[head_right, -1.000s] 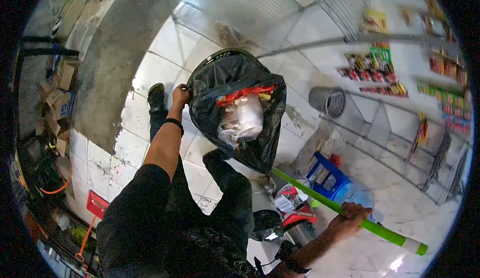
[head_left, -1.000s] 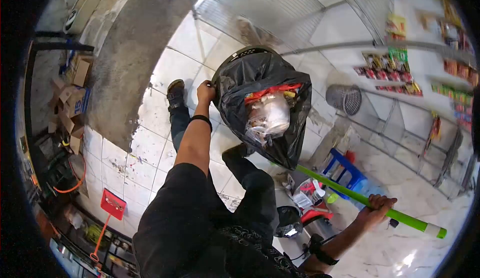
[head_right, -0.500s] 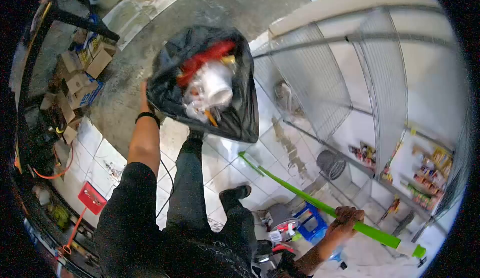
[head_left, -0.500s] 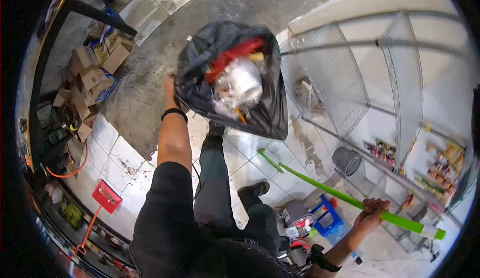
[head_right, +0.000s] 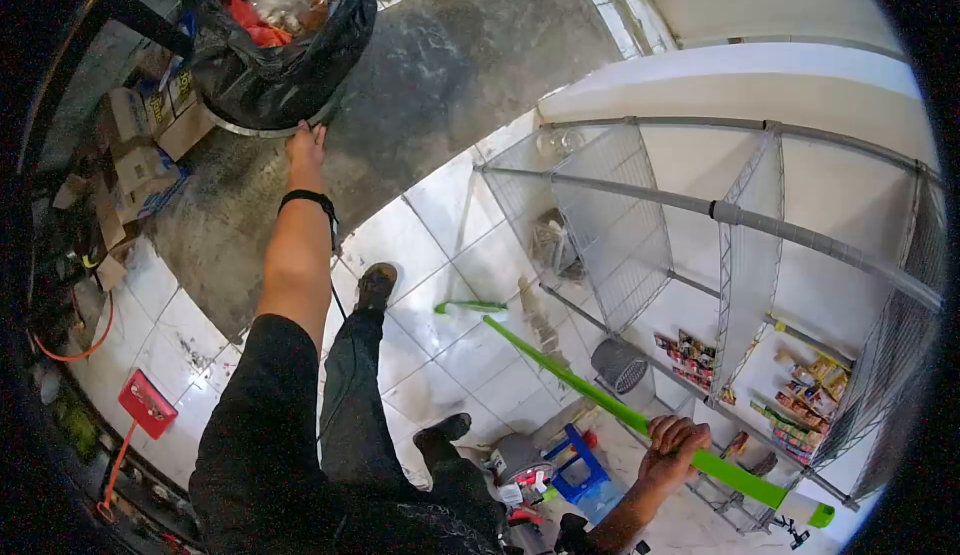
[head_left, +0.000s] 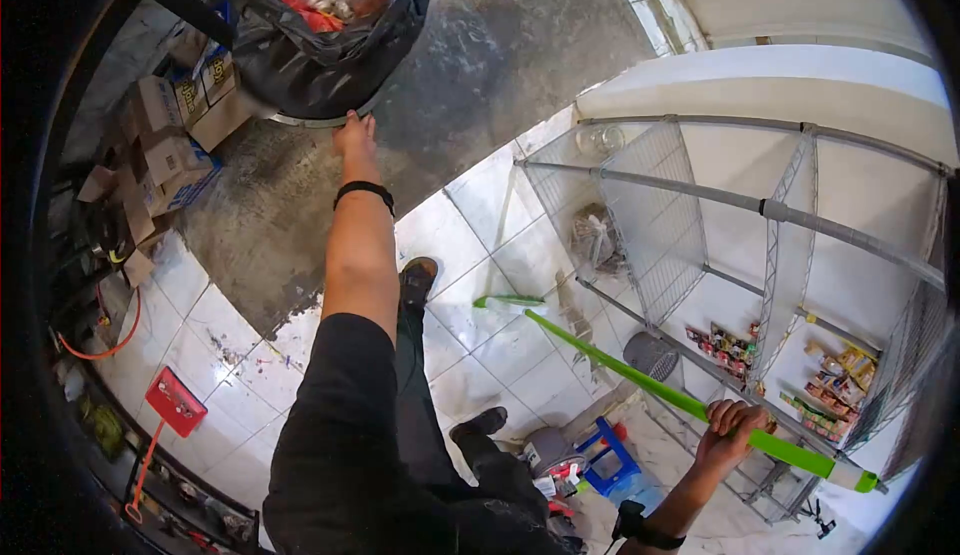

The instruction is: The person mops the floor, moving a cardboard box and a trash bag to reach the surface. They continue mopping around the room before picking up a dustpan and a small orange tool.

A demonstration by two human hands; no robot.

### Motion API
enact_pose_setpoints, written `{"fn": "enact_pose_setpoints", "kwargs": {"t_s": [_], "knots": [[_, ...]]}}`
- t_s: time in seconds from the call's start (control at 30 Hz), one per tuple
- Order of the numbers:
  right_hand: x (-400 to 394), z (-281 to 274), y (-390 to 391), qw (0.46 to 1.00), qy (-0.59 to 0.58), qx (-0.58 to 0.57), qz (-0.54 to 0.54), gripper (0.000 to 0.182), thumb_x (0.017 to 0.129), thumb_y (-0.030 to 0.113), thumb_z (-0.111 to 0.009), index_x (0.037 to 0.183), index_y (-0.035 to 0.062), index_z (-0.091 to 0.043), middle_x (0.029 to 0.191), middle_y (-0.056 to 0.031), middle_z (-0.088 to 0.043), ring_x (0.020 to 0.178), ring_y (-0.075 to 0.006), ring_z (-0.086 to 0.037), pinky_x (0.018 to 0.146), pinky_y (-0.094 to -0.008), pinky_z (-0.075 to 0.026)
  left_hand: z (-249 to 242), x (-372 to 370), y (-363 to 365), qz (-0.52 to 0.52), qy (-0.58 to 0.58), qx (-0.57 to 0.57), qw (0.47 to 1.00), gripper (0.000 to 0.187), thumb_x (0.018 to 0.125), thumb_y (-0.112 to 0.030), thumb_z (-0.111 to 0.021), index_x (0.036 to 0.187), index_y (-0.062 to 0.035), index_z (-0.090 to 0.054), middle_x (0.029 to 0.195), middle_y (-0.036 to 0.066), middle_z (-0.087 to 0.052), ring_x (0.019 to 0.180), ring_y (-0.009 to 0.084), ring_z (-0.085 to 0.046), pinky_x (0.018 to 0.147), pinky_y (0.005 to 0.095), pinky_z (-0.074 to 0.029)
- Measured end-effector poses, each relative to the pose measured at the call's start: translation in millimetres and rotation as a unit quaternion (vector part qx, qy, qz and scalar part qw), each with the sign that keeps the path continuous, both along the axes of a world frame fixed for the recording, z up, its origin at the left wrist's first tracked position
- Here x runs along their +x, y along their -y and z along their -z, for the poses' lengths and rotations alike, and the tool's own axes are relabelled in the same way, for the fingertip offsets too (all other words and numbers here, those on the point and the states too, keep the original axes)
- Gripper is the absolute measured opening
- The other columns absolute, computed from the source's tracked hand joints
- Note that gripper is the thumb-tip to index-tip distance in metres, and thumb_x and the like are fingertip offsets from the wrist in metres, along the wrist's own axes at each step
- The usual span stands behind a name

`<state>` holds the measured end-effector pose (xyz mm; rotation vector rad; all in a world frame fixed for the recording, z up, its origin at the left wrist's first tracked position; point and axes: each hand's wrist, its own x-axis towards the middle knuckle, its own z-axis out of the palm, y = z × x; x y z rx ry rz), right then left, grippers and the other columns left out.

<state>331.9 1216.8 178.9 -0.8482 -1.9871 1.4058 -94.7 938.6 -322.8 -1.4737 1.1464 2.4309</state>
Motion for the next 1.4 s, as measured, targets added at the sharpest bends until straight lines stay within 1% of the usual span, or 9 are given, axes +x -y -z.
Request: {"fn": "enact_pose_setpoints", "kwargs": {"t_s": [0.2,0.3,0.33,0.37,0.47,0.63,0.8,1.13,1.4], "knots": [[33,0,-2,0.999,-0.047,-0.015,-0.009,0.038,0.094,0.037,-0.048,0.070,0.0103,-0.037,0.053,-0.0006,-0.032,0.047,-0.0148,-0.033,0.048,-0.0307,-0.032,-15,90,-20,0.380,-0.110,0.031,0.918,0.062,0.084,-0.002,-0.055,0.139,-0.0093,-0.027,0.114,0.011,-0.054,0.094,0.0227,-0.058,0.075,0.0328,-0.050],[62,-21,1,0.996,-0.080,-0.018,0.036,0.033,0.095,0.030,-0.048,0.071,0.0103,-0.037,0.057,-0.0020,-0.034,0.052,-0.0151,-0.036,0.054,-0.0315,-0.035,-47,214,-74,0.717,-0.302,-0.091,0.622,0.042,0.080,-0.009,-0.062,0.122,-0.0086,-0.053,0.106,0.008,-0.060,0.086,0.0163,-0.057,0.073,0.0321,-0.050],[80,-33,-1,0.995,-0.080,-0.028,0.051,0.034,0.096,0.030,-0.046,0.071,0.0097,-0.035,0.058,-0.0017,-0.030,0.054,-0.0148,-0.034,0.056,-0.0324,-0.034,-109,271,-102,0.673,-0.229,0.065,0.700,0.046,0.079,-0.010,-0.064,0.123,-0.0102,-0.053,0.110,0.009,-0.059,0.085,0.0160,-0.058,0.076,0.0333,-0.050],[92,-49,3,0.996,-0.054,0.009,0.077,0.030,0.095,0.025,-0.049,0.072,0.0099,-0.036,0.059,-0.0017,-0.032,0.056,-0.0146,-0.035,0.057,-0.0325,-0.035,-119,325,-131,0.669,-0.424,0.058,0.608,0.055,0.077,-0.012,-0.067,0.129,-0.0110,-0.048,0.112,0.012,-0.058,0.089,0.0169,-0.058,0.080,0.0331,-0.049],[150,-100,11,0.987,-0.152,-0.037,0.024,0.023,0.093,0.020,-0.052,0.078,0.0093,-0.040,0.062,-0.0014,-0.035,0.056,-0.0137,-0.037,0.059,-0.0326,-0.036,-320,439,-165,0.729,-0.523,-0.053,0.438,0.088,0.070,-0.015,-0.076,0.142,-0.0107,-0.026,0.137,0.021,-0.038,0.127,0.0329,-0.037,0.106,0.0371,-0.031],[308,-190,32,0.954,-0.289,0.036,0.077,0.021,0.092,0.024,-0.054,0.085,0.0085,-0.042,0.066,-0.0022,-0.039,0.057,-0.0131,-0.039,0.057,-0.0314,-0.036,-386,597,-208,0.672,-0.565,-0.158,0.451,0.023,0.072,-0.009,-0.067,0.094,-0.0071,-0.062,0.090,0.013,-0.062,0.091,0.0356,-0.056,0.080,0.0456,-0.042],[483,-273,95,0.845,-0.403,0.181,0.300,0.027,0.094,0.032,-0.050,0.086,0.0080,-0.041,0.064,-0.0019,-0.038,0.040,-0.0086,-0.029,0.035,-0.0209,-0.027,-372,719,-199,0.745,-0.562,-0.136,0.332,0.012,0.071,-0.006,-0.067,0.080,-0.0037,-0.059,0.075,0.016,-0.058,0.074,0.0350,-0.057,0.067,0.0414,-0.045],[627,-227,110,0.871,-0.308,0.236,0.300,0.030,0.086,0.021,-0.062,0.074,0.0028,-0.042,0.059,-0.0049,-0.045,0.041,-0.0117,-0.040,0.035,-0.0233,-0.033,-371,893,-305,0.737,-0.635,-0.047,0.225,0.024,0.075,-0.019,-0.072,0.069,-0.0028,-0.056,0.069,0.014,-0.056,0.068,0.0321,-0.054,0.065,0.0385,-0.044],[639,-111,-1,0.968,-0.046,0.087,0.230,0.017,0.081,0.009,-0.064,0.072,-0.0014,-0.054,0.063,-0.0049,-0.055,0.058,-0.0121,-0.051,0.056,-0.0250,-0.040,-375,918,-415,0.716,-0.637,-0.077,0.275,0.025,0.072,-0.021,-0.075,0.076,-0.0045,-0.056,0.083,0.018,-0.058,0.091,0.0379,-0.053,0.081,0.0439,-0.044]]}}
